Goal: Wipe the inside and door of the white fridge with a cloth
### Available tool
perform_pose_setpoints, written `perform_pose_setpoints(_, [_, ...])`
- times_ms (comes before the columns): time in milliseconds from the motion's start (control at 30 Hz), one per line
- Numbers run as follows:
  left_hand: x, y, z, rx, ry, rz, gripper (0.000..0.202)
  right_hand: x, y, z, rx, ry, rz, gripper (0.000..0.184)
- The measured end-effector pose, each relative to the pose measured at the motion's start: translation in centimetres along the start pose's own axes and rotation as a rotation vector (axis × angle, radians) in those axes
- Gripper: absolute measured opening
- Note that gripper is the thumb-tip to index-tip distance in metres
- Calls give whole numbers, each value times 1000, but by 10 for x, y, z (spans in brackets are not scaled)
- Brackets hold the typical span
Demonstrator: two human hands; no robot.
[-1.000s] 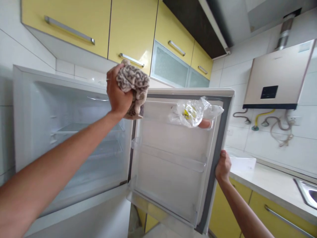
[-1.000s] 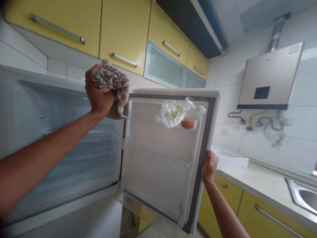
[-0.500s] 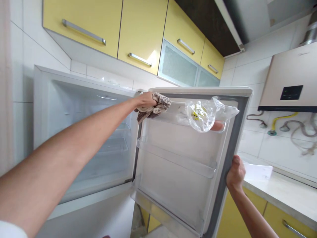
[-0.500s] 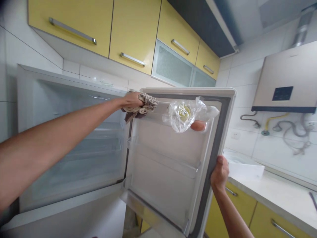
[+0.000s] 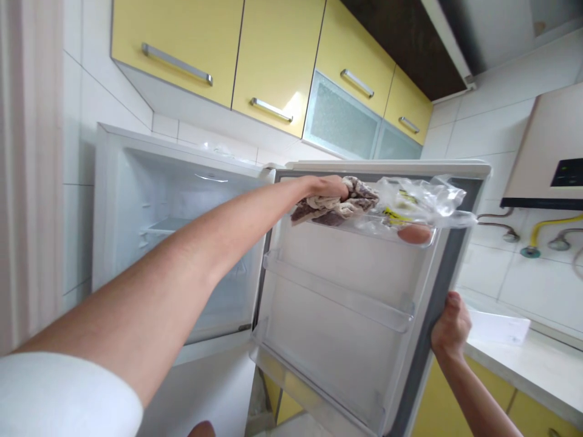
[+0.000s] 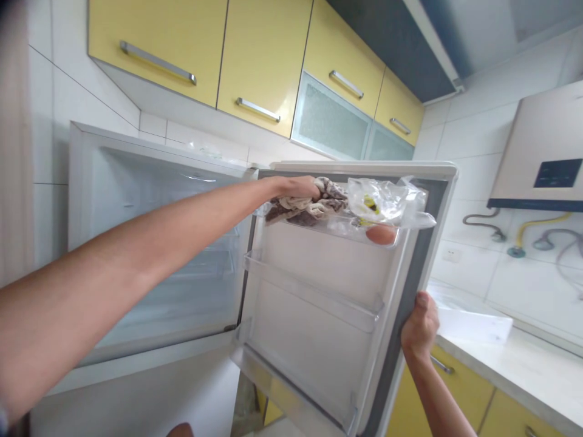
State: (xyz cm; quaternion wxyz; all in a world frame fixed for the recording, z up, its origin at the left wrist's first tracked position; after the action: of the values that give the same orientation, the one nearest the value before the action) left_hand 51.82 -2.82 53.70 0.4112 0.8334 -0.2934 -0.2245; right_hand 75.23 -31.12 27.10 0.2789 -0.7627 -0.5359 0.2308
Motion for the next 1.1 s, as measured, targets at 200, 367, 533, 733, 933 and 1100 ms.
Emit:
perform_pose_setpoints(200, [42,5,5,50,-345,-315,4,0,3,-1,16,-7,15,61])
perform_pose_setpoints(367, [40,7,4,127,-357,-518,25,-1,2,0,6,4,10,60])
perform_pose_setpoints(533, [26,8,-5,160,-313,-756,39,-4,-2,2,-18,-7,54,59])
perform_pose_setpoints(733, [-28,-6,-11,106,-203,-938,46,-7,-5,3,-28,-8,76,58])
perform_pose_setpoints(933, [-60,-11,-10,106,-82,-994,56,-8,-8,3,-14,-18,72,58])
perform_pose_setpoints(1100, [-75,-6,-4,144,44,-1015,61,-9,-9,3,5,-27,89,56])
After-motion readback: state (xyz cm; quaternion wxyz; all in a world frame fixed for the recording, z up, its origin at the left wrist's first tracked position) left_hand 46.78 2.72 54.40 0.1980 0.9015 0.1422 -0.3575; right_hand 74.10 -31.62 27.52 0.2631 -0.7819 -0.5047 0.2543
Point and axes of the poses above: each hand's wrist, its own z-axis away from the middle knuckle, its own x-axis out of the palm, y = z × x, the point moved 7 cm from there along -z, towards the middle knuckle, and after that the axes turned 15 degrees about z, right-handed, at the moved point
